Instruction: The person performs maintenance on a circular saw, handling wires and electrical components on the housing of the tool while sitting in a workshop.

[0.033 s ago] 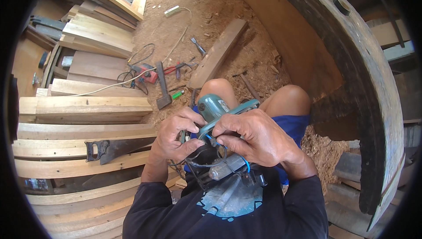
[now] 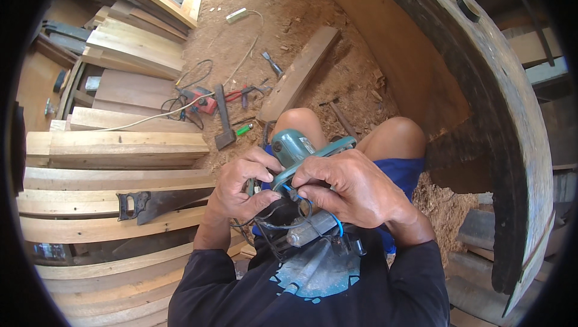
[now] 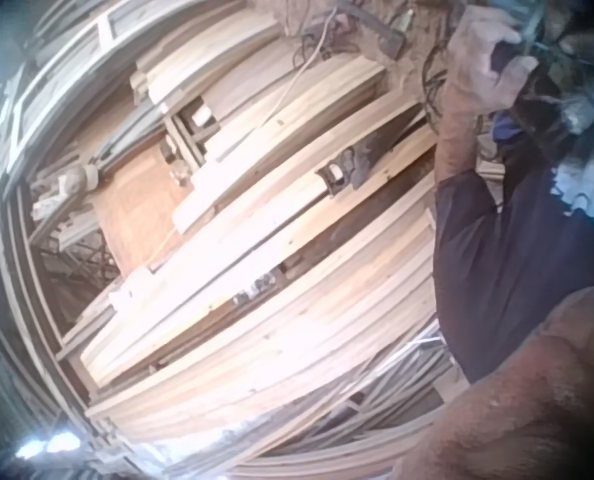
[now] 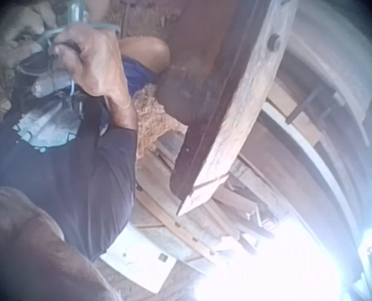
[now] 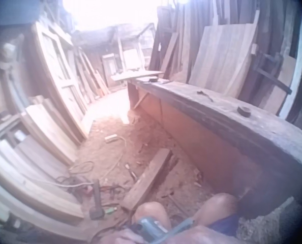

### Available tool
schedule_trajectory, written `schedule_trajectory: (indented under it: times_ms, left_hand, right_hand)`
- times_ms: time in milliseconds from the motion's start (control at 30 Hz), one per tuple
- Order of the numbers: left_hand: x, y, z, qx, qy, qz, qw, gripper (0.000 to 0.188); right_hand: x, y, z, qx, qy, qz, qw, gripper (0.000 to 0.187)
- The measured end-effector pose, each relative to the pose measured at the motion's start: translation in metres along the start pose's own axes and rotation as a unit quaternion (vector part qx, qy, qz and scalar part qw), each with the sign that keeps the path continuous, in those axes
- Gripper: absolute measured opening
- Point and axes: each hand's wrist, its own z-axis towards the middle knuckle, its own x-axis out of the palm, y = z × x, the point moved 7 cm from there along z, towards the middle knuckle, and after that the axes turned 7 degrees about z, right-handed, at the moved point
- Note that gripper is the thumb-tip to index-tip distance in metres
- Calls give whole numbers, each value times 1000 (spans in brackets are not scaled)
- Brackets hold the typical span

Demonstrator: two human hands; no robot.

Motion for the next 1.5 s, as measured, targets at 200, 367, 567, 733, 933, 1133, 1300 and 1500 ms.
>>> schedule_trajectory:
  times_ms: [200, 367, 567, 733, 933, 1133, 1300, 1500]
  left_hand:
    - [1, 3, -1, 7, -13, 0, 1000, 33]
    - [-1, 27, -4, 18, 12, -47, 999, 23]
    - [-2, 28, -1, -25, 16, -100, 995, 8]
    - [-4, 16, 9, -1, 25, -68, 997, 9]
    - [-4, 9, 9, -5, 28, -28, 999, 10]
    - [-3, 6, 10, -9, 27, 4, 1000, 12]
    - [-6, 3, 9, -15, -3, 10, 1000, 16]
    - [-5, 2, 13, 6, 8, 5, 1000, 17]
  right_hand:
    - [2, 5, 0, -21, 22, -39, 999, 11]
    - [-1, 7, -5, -25, 38, 4, 999, 9]
    - [-1, 5, -9, -42, -7, -20, 999, 7]
    - [-1, 6, -11, -22, -18, -28, 999, 8]
    - [0, 7, -13, 55, -47, -15, 997, 9]
    - [-17, 27, -18, 66, -68, -61, 994, 21]
    - [-2, 21, -11, 97, -12, -120, 988, 27]
    - [6, 18, -13, 94, -21, -133, 986, 26]
